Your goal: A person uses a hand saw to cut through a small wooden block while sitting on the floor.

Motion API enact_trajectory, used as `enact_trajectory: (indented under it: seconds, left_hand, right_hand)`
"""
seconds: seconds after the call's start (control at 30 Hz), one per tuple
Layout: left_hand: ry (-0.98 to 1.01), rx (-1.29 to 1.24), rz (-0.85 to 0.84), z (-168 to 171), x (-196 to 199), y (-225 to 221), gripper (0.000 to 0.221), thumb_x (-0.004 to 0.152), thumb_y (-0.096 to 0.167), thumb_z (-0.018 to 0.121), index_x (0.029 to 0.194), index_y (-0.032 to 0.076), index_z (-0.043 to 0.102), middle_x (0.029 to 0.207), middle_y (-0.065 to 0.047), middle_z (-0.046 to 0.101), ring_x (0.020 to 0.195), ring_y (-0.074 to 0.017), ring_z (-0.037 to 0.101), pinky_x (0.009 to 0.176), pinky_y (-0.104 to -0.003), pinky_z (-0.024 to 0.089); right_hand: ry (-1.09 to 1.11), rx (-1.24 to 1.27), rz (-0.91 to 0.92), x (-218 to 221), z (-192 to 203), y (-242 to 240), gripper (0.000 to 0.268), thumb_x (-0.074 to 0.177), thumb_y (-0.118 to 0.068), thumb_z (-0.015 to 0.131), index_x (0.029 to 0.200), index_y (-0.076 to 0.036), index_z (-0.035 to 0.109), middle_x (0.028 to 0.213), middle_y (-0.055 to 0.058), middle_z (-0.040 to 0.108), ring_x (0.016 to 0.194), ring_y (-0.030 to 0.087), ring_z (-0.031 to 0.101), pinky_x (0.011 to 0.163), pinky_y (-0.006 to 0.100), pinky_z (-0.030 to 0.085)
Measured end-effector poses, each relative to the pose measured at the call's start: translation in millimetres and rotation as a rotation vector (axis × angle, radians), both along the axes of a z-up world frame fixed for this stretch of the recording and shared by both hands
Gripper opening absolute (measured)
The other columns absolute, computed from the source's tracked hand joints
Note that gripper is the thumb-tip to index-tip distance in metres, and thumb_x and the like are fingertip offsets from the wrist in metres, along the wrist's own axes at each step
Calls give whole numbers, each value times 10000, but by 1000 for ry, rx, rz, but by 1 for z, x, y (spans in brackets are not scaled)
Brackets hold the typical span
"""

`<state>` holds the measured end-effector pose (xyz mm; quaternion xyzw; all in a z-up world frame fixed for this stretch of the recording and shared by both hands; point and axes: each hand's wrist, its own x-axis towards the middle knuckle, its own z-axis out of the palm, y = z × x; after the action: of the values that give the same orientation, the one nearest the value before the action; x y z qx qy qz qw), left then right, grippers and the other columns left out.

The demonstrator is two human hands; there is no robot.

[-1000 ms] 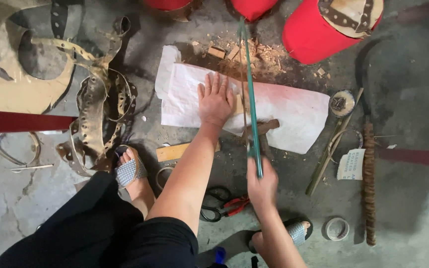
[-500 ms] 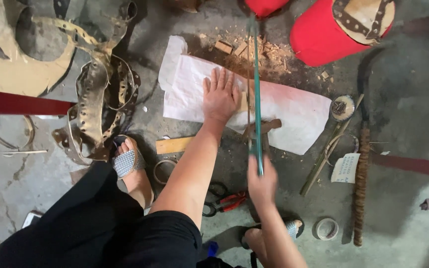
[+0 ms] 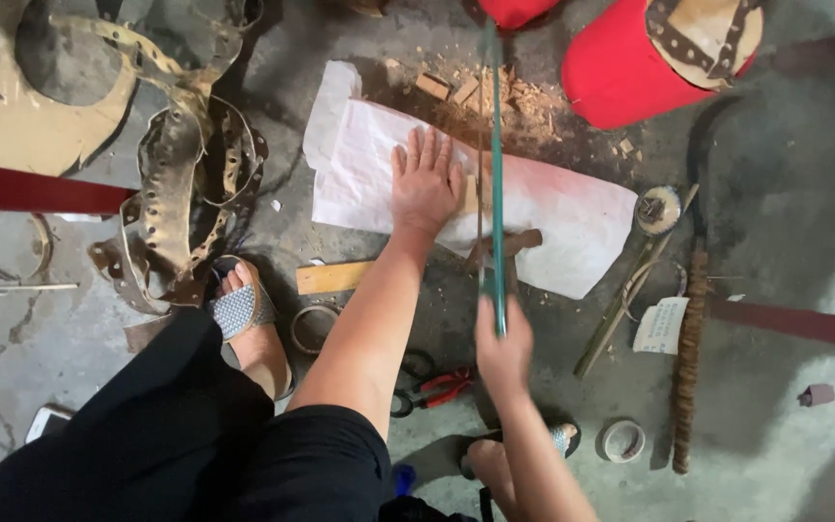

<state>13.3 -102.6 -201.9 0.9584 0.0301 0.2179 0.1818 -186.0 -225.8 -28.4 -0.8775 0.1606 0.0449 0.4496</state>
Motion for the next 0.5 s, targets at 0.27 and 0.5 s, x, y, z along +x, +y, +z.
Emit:
enact_trajectory:
  seconds: [0.27, 0.5]
  left_hand:
    - [46, 13, 2, -2, 6, 3, 493, 974, 447, 495, 1371, 218, 679, 1457, -102, 617, 1400, -356, 527, 1131, -592, 381]
    - [46, 12, -12, 14, 1, 4, 483, 981, 431, 500, 1371, 207, 679, 1453, -113, 617, 1390, -362, 534, 1112, -594, 390]
  right_hand:
    - [23, -7, -26, -12, 20, 9, 347, 1039, -296, 616, 751, -104, 593, 555, 52, 591, 510, 197, 579, 542, 348, 496]
    - [18, -29, 5, -5, 4, -2, 309, 1039, -283, 626, 778, -119, 593, 574, 38, 561, 535, 171, 553, 560, 343, 473]
